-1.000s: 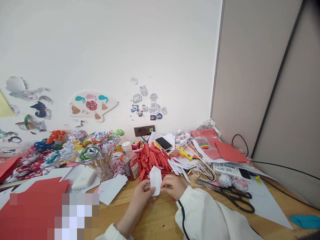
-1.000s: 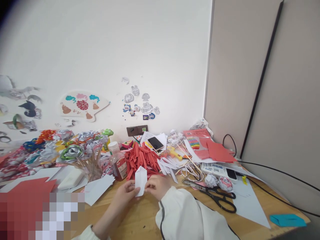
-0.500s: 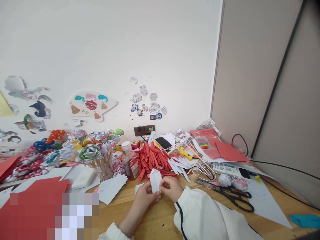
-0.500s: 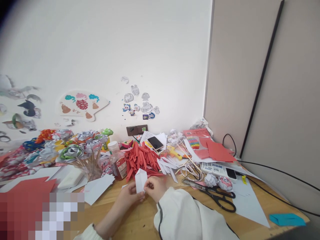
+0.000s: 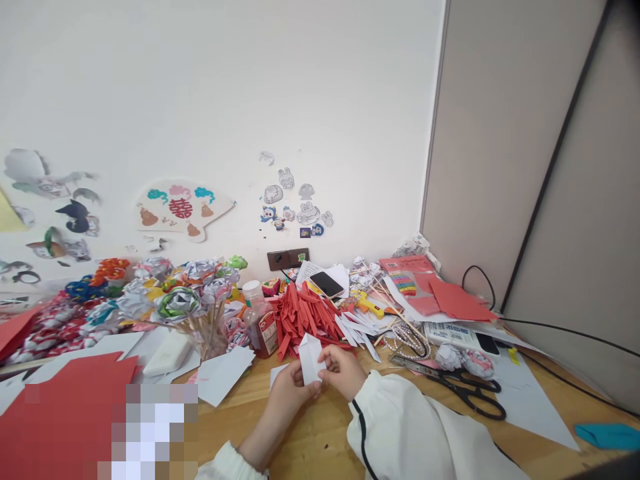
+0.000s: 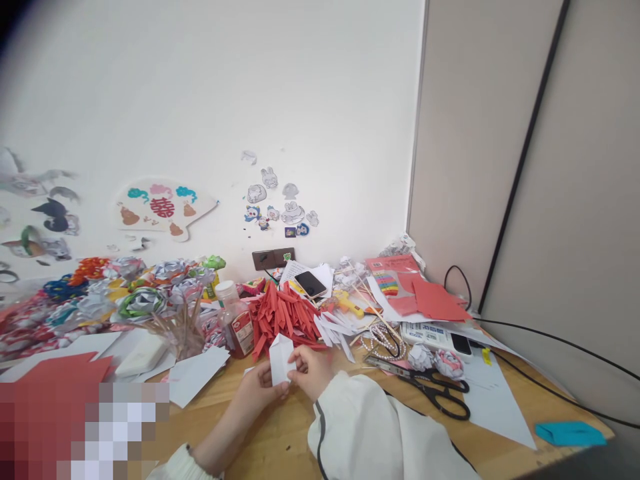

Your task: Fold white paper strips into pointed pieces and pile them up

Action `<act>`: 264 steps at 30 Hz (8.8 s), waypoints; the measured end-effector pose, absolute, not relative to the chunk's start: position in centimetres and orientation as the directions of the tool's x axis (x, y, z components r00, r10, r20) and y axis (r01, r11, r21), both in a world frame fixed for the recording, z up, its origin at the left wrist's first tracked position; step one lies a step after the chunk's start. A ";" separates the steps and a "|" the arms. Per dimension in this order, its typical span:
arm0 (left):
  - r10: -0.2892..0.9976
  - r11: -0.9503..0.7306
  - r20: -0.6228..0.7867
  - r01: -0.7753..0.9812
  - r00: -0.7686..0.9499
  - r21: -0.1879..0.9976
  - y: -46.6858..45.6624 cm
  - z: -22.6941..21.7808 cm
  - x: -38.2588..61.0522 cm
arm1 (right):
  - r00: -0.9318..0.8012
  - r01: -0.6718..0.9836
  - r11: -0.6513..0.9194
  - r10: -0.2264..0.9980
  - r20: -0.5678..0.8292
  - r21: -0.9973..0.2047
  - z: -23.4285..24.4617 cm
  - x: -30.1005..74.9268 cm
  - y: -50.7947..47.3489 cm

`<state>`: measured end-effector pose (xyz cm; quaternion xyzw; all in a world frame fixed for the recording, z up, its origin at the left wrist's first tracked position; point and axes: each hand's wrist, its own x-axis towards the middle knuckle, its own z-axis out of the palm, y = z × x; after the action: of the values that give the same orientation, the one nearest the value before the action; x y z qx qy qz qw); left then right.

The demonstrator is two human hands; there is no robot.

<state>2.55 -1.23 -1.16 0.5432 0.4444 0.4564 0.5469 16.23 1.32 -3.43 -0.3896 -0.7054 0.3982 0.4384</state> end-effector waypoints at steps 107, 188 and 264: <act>0.998 -0.056 0.058 0.037 -0.035 0.998 -0.3 0.9 -0.1 | -0.377 0.137 0.254 0.907 0.187 -0.957 -2.9 18.3 2.8; 0.970 -0.089 0.014 0.300 0.241 0.950 -0.7 -0.6 0.3 | -0.556 0.257 0.411 0.803 0.214 -0.875 -2.7 19.7 3.1; 0.964 0.148 -0.133 -0.048 0.229 0.988 -1.9 2.2 0.3 | -0.456 -0.139 0.254 0.841 0.289 -0.957 -1.9 18.7 2.4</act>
<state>0.28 -1.89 2.24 0.5002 0.4580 0.4193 0.6034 18.65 2.39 -1.93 -0.2687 -0.6537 0.5484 0.4468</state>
